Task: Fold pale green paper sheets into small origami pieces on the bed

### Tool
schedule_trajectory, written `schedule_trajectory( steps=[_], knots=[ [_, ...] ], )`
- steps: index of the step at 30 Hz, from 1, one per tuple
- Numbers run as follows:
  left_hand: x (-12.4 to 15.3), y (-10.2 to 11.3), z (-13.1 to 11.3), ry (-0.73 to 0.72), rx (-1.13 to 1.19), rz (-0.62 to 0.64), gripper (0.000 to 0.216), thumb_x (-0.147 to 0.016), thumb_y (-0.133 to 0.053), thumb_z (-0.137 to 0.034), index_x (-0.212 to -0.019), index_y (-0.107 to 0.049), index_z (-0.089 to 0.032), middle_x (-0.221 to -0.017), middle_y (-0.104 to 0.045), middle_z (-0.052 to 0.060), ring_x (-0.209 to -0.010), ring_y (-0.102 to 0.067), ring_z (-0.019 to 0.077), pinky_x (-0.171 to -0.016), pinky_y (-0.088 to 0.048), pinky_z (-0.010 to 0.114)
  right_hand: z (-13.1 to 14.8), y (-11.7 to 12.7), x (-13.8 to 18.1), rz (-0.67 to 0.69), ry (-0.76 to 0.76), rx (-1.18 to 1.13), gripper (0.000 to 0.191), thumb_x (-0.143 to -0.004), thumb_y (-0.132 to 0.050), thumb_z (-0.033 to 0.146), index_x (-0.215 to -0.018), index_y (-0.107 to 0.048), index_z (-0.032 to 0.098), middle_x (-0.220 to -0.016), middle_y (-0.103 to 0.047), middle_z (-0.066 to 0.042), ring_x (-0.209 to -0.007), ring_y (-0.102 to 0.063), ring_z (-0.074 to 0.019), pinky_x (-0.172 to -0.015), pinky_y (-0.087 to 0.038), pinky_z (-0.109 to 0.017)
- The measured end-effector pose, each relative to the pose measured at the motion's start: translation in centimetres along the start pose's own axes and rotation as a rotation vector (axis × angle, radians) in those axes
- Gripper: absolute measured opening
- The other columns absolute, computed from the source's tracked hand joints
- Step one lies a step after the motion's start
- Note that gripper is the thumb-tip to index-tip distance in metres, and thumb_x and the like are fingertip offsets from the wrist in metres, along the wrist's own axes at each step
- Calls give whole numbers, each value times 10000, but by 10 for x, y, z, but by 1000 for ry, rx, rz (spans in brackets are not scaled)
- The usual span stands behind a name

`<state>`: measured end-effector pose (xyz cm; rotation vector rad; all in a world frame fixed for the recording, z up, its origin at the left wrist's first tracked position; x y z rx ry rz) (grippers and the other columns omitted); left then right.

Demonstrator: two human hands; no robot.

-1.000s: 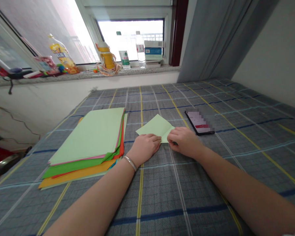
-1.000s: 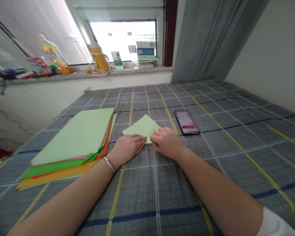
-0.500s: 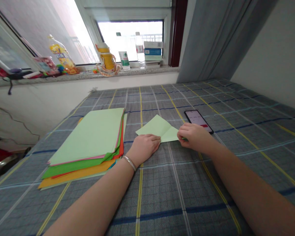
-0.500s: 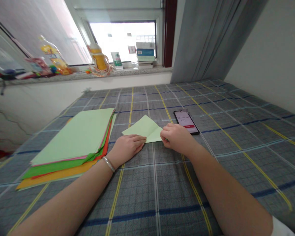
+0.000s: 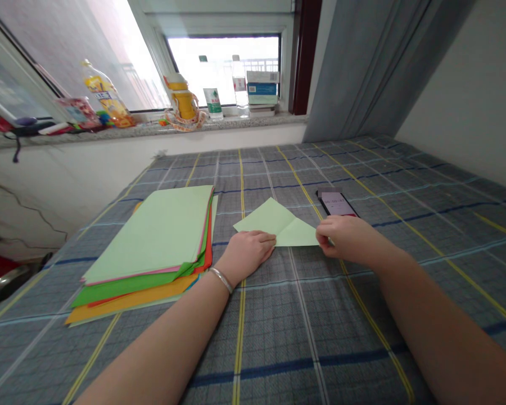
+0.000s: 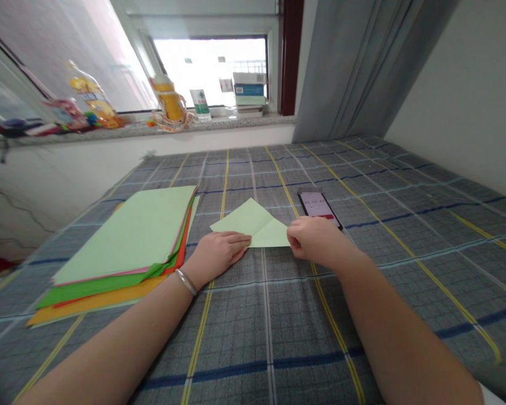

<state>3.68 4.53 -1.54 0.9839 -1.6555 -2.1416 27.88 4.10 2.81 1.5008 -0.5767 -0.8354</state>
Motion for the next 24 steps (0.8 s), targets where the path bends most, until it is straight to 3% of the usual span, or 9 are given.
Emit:
schedule_trajectory(
  steps=[6, 10, 15, 20, 24],
  knots=[
    [3, 0, 3, -12, 49, 11, 271, -942, -443, -313, -1053, -675, -227, -1096, -694, 13, -980, -639, 161, -797, -515, 292, 13, -12, -5, -40, -29, -162, 54, -730, -576, 160, -703, -571, 206, -744, -615, 5, -685, -532, -129, -574, -314, -248],
    [5, -1, 7, 13, 163, 21, 259, -924, -481, -366, -1069, -673, -271, -1116, -679, -2, -1022, -607, 165, -894, -489, 320, 29, -34, -20, -48, -64, -248, 116, -835, -556, 274, -912, -638, 242, -775, -630, 6, -716, -555, -133, -614, -331, -246],
    [4, 2, 6, -11, 221, -7, 183, -897, -535, -288, -995, -684, -251, -1203, -607, 32, -1064, -566, 178, -917, -471, 342, 30, -50, -30, -2, -165, -283, 162, -804, -621, 345, -944, -624, 263, -676, -591, 47, -592, -508, -109, -544, -276, -233],
    [-2, 10, -3, -174, 108, 79, 187, -931, -473, -260, -995, -641, -211, -1007, -654, 36, -952, -576, 158, -874, -462, 318, 28, -51, -30, 14, -185, -290, 270, -758, -662, 415, -957, -602, 243, -680, -585, 48, -576, -499, -110, -520, -259, -239],
    [-3, 12, -7, -208, -3, 95, 139, -922, -493, -247, -975, -607, -189, -954, -644, 42, -910, -574, 168, -837, -459, 317, 32, -48, -29, -66, -99, -211, 297, -720, -693, 439, -935, -620, 247, -769, -615, 15, -697, -544, -148, -594, -313, -261]
  ],
)
Point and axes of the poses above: each hand's wrist, its own x-axis away from the middle knuckle, its own y-axis out of the back of the hand, z = x × y, the point moved 2 cm from there along -x, towards the middle knuckle
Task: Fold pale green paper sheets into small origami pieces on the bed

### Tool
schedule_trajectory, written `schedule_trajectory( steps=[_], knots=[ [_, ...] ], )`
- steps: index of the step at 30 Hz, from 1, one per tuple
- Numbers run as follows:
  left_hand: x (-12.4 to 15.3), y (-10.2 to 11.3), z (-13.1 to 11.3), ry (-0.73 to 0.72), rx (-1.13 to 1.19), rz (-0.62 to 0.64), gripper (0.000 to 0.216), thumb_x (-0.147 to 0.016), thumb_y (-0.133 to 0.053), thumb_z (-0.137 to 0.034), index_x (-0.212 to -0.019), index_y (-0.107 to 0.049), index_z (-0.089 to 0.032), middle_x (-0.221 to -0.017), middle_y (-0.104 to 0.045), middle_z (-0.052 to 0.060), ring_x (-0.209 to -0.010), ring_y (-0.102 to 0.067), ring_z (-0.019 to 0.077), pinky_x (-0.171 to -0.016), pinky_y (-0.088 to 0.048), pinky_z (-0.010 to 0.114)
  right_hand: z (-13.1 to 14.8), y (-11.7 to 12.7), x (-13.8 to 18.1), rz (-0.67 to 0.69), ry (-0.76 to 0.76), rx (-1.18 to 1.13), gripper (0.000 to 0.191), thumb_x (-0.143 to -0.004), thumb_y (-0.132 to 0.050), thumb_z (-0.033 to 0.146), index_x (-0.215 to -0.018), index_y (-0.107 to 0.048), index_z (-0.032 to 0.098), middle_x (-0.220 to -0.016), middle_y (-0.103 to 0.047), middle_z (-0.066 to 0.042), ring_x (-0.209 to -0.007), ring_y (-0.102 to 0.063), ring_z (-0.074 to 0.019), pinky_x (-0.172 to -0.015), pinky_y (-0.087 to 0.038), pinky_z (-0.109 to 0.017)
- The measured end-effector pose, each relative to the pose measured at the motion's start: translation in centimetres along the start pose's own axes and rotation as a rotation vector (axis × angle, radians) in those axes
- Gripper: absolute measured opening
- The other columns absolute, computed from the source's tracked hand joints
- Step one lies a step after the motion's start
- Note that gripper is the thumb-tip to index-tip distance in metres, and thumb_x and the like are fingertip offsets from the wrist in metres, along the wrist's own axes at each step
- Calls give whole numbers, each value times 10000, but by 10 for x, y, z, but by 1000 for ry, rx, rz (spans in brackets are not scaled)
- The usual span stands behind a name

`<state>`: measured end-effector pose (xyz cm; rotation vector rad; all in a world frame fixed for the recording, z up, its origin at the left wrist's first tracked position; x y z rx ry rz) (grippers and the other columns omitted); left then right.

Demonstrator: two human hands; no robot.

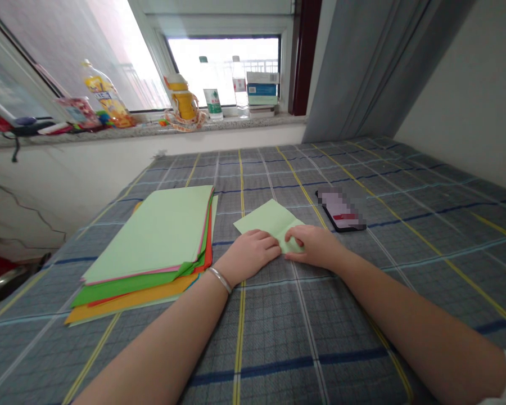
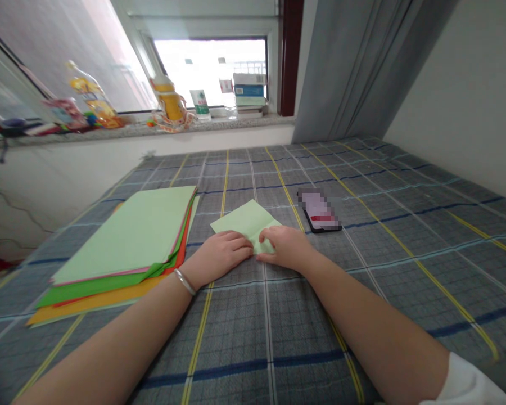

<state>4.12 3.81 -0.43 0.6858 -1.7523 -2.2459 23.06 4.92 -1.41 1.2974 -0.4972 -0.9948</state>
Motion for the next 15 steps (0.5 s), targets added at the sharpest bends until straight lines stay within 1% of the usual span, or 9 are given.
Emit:
schedule_trajectory(
  steps=[3, 5, 7, 10, 15],
  knots=[
    [0, -4, -1, 43, -25, -6, 133, -922, -488, -259, -897, -588, -176, -877, -629, 41, -844, -577, 166, -772, -465, 302, 8, 2, 0, -53, 159, 95, 175, -764, -664, 374, -882, -644, 245, -847, -635, -13, -845, -552, -182, -679, -333, -288],
    [-1, -8, 0, 91, -29, -20, 128, -913, -497, -263, -872, -580, -174, -852, -621, 38, -819, -577, 167, -749, -462, 302, 14, 2, -1, -73, 232, 169, 94, -808, -618, 308, -836, -640, 222, -846, -642, -23, -860, -544, -184, -694, -331, -299],
    [-2, -10, 1, 131, -25, -39, 127, -905, -504, -273, -871, -577, -175, -852, -619, 36, -818, -574, 172, -747, -455, 306, 18, 1, -2, -105, 251, 229, 100, -845, -559, 255, -795, -625, 199, -824, -645, -32, -835, -537, -178, -691, -327, -306],
    [-3, -12, 3, 169, -9, -78, 192, -928, -464, -318, -853, -574, -179, -838, -620, 29, -801, -563, 170, -725, -441, 302, 23, 0, -3, -154, 248, 260, 178, -888, -485, 238, -775, -615, 189, -805, -648, -37, -809, -529, -173, -688, -323, -312],
    [-2, -9, 4, 162, -15, -127, 254, -952, -415, -320, -811, -578, -184, -795, -617, 19, -756, -546, 150, -733, -411, 302, 24, 1, -3, -167, 262, 243, 206, -898, -467, 245, -753, -604, 193, -786, -645, -28, -797, -525, -168, -684, -316, -308]
  ],
)
Point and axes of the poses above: each hand's wrist, its own x-axis away from the middle knuckle, its own y-axis out of the back of the hand, z = x × y, the point moved 2 cm from there along -x, towards the middle knuckle
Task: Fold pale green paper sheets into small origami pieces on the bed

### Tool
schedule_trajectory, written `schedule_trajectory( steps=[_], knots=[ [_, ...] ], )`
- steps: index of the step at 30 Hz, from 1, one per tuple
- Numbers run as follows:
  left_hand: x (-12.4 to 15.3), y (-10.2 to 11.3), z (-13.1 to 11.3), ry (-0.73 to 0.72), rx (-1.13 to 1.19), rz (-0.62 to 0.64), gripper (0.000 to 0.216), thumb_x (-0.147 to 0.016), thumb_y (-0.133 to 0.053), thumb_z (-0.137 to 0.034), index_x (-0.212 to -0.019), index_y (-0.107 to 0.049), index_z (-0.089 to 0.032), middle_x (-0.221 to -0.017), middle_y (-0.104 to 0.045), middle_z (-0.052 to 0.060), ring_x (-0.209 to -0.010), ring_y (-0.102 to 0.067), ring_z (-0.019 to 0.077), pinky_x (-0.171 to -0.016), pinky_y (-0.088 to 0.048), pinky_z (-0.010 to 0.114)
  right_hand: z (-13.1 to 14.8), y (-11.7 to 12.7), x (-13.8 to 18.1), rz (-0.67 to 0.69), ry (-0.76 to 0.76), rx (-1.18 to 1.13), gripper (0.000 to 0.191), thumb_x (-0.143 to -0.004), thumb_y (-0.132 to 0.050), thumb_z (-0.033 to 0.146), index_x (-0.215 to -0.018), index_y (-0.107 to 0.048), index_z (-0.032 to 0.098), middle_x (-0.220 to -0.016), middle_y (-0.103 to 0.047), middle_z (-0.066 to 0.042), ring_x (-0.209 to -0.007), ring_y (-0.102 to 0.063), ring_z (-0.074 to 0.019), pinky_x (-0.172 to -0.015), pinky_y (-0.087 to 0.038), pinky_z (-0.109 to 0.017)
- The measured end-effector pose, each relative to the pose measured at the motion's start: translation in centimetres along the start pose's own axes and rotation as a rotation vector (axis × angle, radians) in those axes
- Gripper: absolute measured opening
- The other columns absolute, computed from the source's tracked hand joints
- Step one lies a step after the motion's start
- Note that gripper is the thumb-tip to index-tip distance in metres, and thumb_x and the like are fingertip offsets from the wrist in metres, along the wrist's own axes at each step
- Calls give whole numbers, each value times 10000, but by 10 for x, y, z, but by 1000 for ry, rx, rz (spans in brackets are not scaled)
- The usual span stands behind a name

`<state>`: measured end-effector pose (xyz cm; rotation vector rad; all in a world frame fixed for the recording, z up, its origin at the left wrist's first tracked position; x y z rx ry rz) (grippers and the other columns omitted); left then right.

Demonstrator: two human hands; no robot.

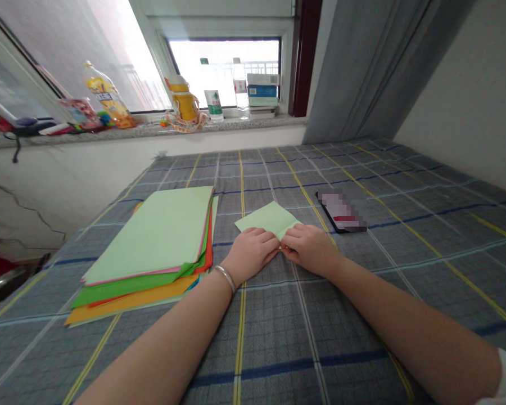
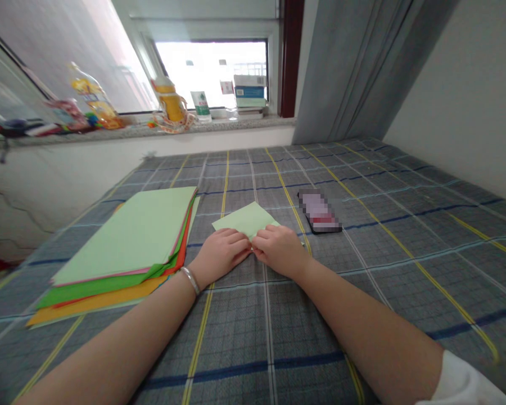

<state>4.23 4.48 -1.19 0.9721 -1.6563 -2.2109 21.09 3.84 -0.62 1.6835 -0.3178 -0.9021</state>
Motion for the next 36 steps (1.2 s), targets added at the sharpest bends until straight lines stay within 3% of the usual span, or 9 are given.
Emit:
schedule_trajectory(
  steps=[8, 18, 23, 28, 31, 36],
  knots=[
    [8, 13, 7, 27, -16, -68, 243, -945, -433, -329, -835, -619, -218, -867, -634, 12, -805, -540, 149, -772, -393, 303, -6, 7, 4, -10, -46, -50, 122, -830, -515, 189, -738, -594, 202, -770, -635, -14, -776, -517, -159, -665, -306, -293],
    [17, 24, 20, 72, -46, -25, 209, -931, -457, -304, -834, -619, -213, -836, -635, 22, -813, -535, 167, -798, -396, 326, -20, 15, 12, -39, -123, -112, 115, -801, -523, 176, -699, -565, 209, -745, -611, -1, -758, -525, -152, -661, -324, -276],
    [19, 26, 22, 183, 12, -76, 178, -898, -513, -314, -845, -620, -181, -875, -652, 41, -842, -547, 181, -831, -415, 344, -23, 18, 13, -65, -152, -129, 90, -780, -537, 170, -707, -571, 210, -761, -617, -3, -760, -533, -152, -667, -333, -271],
    [11, 23, 6, 50, 73, -89, 292, -900, -525, -398, -1129, -612, -239, -1074, -678, 32, -1014, -562, 196, -922, -396, 373, -11, 17, 10, -71, -74, -82, 118, -816, -509, 183, -724, -576, 211, -758, -613, -6, -778, -534, -156, -675, -330, -279],
    [9, 17, 2, 24, 57, -95, 249, -942, -469, -320, -1127, -625, -260, -1076, -698, 4, -987, -599, 171, -912, -403, 367, -7, 16, 9, -93, -47, -85, 116, -814, -511, 181, -719, -570, 210, -746, -610, -2, -760, -533, -152, -670, -335, -279],
    [14, 10, 12, 136, 85, -123, 237, -934, -486, -322, -1076, -656, -238, -1038, -717, 10, -933, -650, 169, -856, -451, 349, -18, 18, 12, -149, -106, -119, 89, -782, -530, 169, -709, -560, 209, -743, -610, -1, -754, -546, -153, -673, -361, -269]
  ],
)
Point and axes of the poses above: each hand's wrist, its own x-axis away from the middle knuckle, its own y-axis out of the back of the hand, z = x × y, the point moved 2 cm from there along -x, towards the middle knuckle
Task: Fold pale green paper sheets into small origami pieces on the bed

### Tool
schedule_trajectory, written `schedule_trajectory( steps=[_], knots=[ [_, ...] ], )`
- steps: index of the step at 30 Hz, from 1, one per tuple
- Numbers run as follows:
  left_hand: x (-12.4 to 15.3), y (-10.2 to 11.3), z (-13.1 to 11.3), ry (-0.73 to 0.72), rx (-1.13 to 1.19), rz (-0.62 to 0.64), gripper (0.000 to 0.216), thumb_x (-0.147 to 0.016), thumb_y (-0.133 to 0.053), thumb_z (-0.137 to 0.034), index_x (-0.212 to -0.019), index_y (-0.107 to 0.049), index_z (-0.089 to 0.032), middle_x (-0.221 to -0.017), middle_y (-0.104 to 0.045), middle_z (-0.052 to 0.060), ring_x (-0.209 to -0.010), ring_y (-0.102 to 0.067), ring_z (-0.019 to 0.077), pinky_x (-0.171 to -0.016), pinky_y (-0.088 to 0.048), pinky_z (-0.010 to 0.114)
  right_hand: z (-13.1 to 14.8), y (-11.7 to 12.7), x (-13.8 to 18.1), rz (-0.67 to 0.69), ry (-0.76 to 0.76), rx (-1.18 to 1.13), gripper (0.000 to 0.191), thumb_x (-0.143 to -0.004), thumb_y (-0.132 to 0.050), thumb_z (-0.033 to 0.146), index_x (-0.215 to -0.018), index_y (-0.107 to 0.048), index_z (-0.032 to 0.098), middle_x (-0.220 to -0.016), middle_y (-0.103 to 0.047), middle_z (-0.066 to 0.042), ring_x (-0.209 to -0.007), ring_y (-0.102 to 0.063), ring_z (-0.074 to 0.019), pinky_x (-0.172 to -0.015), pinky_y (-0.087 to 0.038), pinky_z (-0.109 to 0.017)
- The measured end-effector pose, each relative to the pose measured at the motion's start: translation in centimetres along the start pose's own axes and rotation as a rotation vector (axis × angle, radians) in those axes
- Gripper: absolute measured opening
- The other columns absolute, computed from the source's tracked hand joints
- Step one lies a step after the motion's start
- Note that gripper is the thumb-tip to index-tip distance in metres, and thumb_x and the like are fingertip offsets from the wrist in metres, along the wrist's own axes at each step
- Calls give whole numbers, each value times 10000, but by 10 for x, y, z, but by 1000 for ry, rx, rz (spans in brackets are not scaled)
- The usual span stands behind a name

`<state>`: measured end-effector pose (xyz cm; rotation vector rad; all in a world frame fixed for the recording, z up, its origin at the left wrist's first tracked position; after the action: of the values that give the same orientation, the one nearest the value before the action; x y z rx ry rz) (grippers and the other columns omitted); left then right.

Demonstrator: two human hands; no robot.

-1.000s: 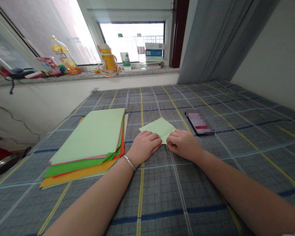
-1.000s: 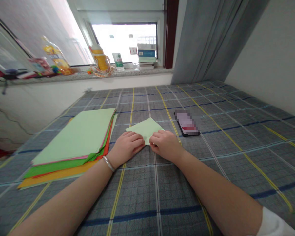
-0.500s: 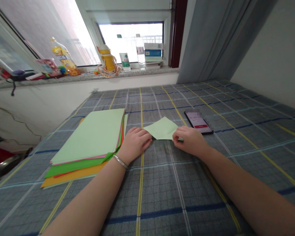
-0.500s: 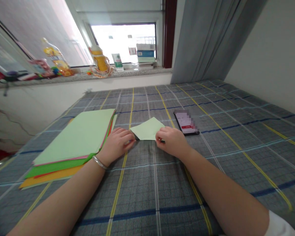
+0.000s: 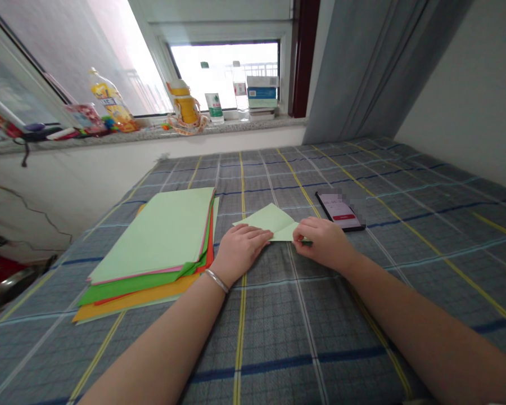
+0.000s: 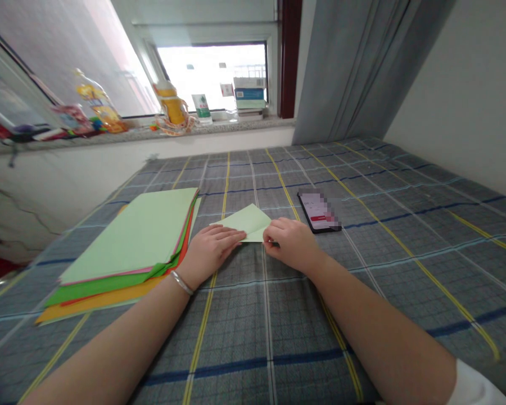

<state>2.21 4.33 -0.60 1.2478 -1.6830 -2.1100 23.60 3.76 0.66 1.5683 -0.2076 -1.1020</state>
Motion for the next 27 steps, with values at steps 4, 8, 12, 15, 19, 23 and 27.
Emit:
schedule_trajectory(
  steps=[4, 8, 12, 15, 19, 23, 27],
  knots=[
    [3, 0, 9, 73, 25, 2, 239, -931, -486, -313, -1071, -661, -228, -1049, -715, 20, -946, -661, 175, -886, -461, 358, -13, 8, 2, 1, -38, -1, 83, -750, -537, 140, -707, -560, 207, -751, -614, -2, -758, -554, -156, -677, -376, -264],
    [4, 1, 11, 102, 26, 45, 255, -942, -457, -294, -1063, -666, -211, -1063, -711, 29, -966, -659, 178, -921, -453, 359, -24, 14, 3, 36, -52, 33, 93, -758, -536, 142, -696, -555, 208, -742, -616, -5, -773, -556, -165, -680, -377, -270],
    [3, -2, 6, 135, -19, 116, 250, -923, -474, -261, -1089, -657, -222, -1147, -676, 43, -986, -641, 211, -941, -432, 412, -21, 11, 2, 45, -36, 7, 83, -750, -545, 141, -697, -551, 205, -734, -613, -5, -765, -551, -161, -670, -379, -267],
    [0, -8, 0, 157, -36, 133, 305, -885, -531, -253, -1179, -612, -252, -1252, -616, 44, -1028, -609, 237, -941, -425, 443, -8, 5, 0, 58, 30, -17, 89, -762, -531, 144, -698, -542, 205, -730, -609, -5, -768, -545, -161, -678, -380, -269],
    [-1, -16, 1, 205, 50, 175, 278, -920, -466, -271, -1119, -655, -230, -1204, -646, 37, -1048, -591, 220, -940, -446, 376, 3, 1, -2, 57, 61, -14, 72, -774, -526, 160, -721, -538, 207, -752, -606, -8, -777, -536, -167, -690, -382, -281],
    [3, -16, 14, 343, 180, 121, 296, -934, -421, -279, -1091, -664, -217, -1113, -682, 46, -1035, -593, 208, -939, -438, 333, -2, 6, -2, -65, -3, -3, 70, -761, -550, 178, -703, -524, 208, -748, -609, -19, -777, -528, -184, -712, -387, -305],
    [8, -12, 27, 598, 330, 28, 320, -933, -386, -328, -936, -676, -192, -872, -699, 46, -843, -623, 210, -782, -467, 311, -11, 10, 0, -149, -93, -8, 88, -786, -557, 215, -707, -519, 209, -752, -612, -25, -772, -524, -192, -734, -397, -328]
  ],
)
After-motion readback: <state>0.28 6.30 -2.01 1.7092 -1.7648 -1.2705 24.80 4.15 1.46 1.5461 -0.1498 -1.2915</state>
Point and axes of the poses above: each hand's wrist, its own x-axis away from the middle knuckle, its own y-axis out of the back of the hand, z = x × y, the point moved 2 cm from there along -x, towards the middle knuckle
